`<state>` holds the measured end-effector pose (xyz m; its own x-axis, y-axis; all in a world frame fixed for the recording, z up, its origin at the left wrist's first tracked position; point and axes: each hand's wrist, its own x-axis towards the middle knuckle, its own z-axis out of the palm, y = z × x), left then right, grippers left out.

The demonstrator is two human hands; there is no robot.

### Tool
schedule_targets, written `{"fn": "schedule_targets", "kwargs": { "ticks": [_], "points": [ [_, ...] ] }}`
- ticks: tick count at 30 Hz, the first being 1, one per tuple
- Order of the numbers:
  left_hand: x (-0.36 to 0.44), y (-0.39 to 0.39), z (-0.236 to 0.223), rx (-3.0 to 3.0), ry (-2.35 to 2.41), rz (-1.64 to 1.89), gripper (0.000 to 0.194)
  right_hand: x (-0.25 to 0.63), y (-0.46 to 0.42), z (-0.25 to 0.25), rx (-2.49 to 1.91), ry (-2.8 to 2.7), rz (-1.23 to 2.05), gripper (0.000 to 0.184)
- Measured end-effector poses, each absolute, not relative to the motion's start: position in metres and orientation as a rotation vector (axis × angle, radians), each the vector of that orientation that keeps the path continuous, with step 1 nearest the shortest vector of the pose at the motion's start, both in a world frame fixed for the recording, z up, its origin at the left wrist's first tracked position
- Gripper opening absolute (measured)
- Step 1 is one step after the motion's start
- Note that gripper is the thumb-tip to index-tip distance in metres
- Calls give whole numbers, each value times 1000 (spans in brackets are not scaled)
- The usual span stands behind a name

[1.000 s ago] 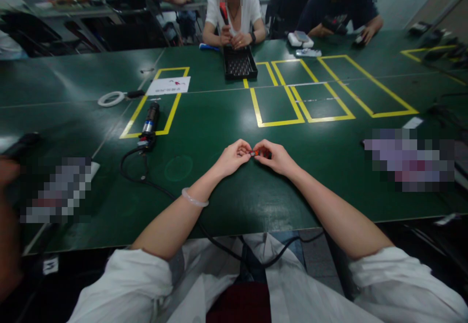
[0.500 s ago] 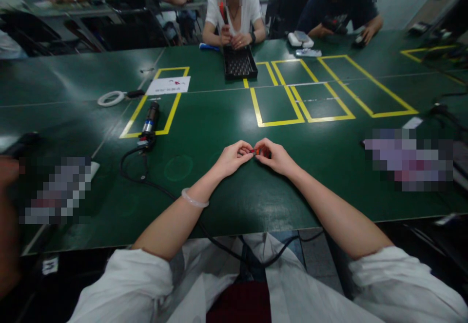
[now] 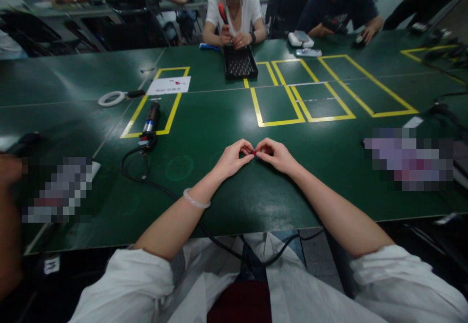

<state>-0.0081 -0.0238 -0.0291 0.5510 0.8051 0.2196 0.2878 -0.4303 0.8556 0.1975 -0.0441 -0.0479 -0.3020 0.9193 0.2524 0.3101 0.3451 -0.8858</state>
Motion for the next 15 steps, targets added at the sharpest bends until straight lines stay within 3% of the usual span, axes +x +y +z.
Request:
{"fn": "schedule_targets", "kwargs": {
  "ticks": [15],
  "points": [
    [-10,-22,-30,2100,885,854,13,198,-43,-52,-1072,-1750,997,21]
  ]
}}
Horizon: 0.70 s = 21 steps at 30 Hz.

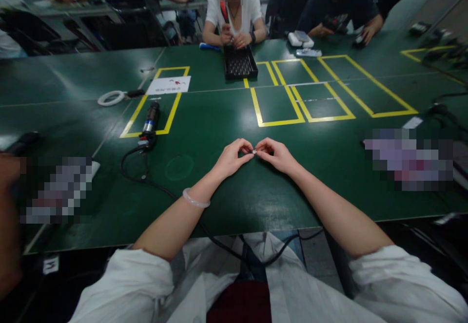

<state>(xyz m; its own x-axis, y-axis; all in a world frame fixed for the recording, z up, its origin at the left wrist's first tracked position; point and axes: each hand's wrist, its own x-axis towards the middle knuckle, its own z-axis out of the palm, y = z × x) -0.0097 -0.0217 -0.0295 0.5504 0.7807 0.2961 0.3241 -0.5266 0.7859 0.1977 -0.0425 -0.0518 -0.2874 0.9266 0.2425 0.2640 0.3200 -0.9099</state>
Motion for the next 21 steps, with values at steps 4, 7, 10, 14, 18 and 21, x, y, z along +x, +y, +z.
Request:
{"fn": "schedule_targets", "kwargs": {
  "ticks": [4,7,10,14,18,21],
  "points": [
    [-10,-21,-33,2064,896,823,19,198,-42,-51,-1055,-1783,956,17],
    [-10,-21,-32,2063,900,798,17,198,-43,-49,-1054,-1777,958,18],
    [-9,-22,-29,2061,876,807,15,197,-44,-47,-1075,-1719,1002,21],
    [-9,-23,-26,2064,846,817,11,197,-45,-46,-1092,-1727,1049,20],
    [-9,-24,-26,2038,855,816,15,197,-45,-45,-1072,-1749,1019,18],
    [-9,-24,-28,1999,873,802,23,197,-45,-45,-1075,-1767,979,18]
  ]
}}
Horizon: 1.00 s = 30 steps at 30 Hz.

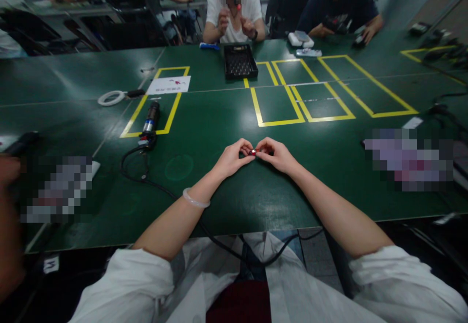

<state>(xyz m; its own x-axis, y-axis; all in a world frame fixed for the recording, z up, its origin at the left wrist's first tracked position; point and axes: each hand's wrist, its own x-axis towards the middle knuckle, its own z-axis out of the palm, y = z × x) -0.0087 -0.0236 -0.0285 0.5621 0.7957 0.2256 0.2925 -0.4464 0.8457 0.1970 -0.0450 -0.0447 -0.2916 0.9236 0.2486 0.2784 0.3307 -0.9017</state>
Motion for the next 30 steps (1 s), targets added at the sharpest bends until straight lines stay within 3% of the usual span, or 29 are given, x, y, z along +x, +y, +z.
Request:
{"fn": "schedule_targets", "kwargs": {
  "ticks": [7,11,19,26,30],
  "points": [
    [-9,-23,-28,2040,861,775,18,196,-46,-45,-1058,-1819,921,23],
    [-10,-23,-29,2037,856,771,16,196,-47,-45,-1107,-1893,864,17],
    [-16,-17,-26,1980,878,704,35,198,-45,-46,-1159,-1849,898,17],
    [-73,34,-16,2025,1447,939,33,196,-45,-45,-1164,-1848,963,17],
    [-147,66,-9,2138,1944,577,46,196,-45,-45,-1169,-1842,982,17]
  ]
}}
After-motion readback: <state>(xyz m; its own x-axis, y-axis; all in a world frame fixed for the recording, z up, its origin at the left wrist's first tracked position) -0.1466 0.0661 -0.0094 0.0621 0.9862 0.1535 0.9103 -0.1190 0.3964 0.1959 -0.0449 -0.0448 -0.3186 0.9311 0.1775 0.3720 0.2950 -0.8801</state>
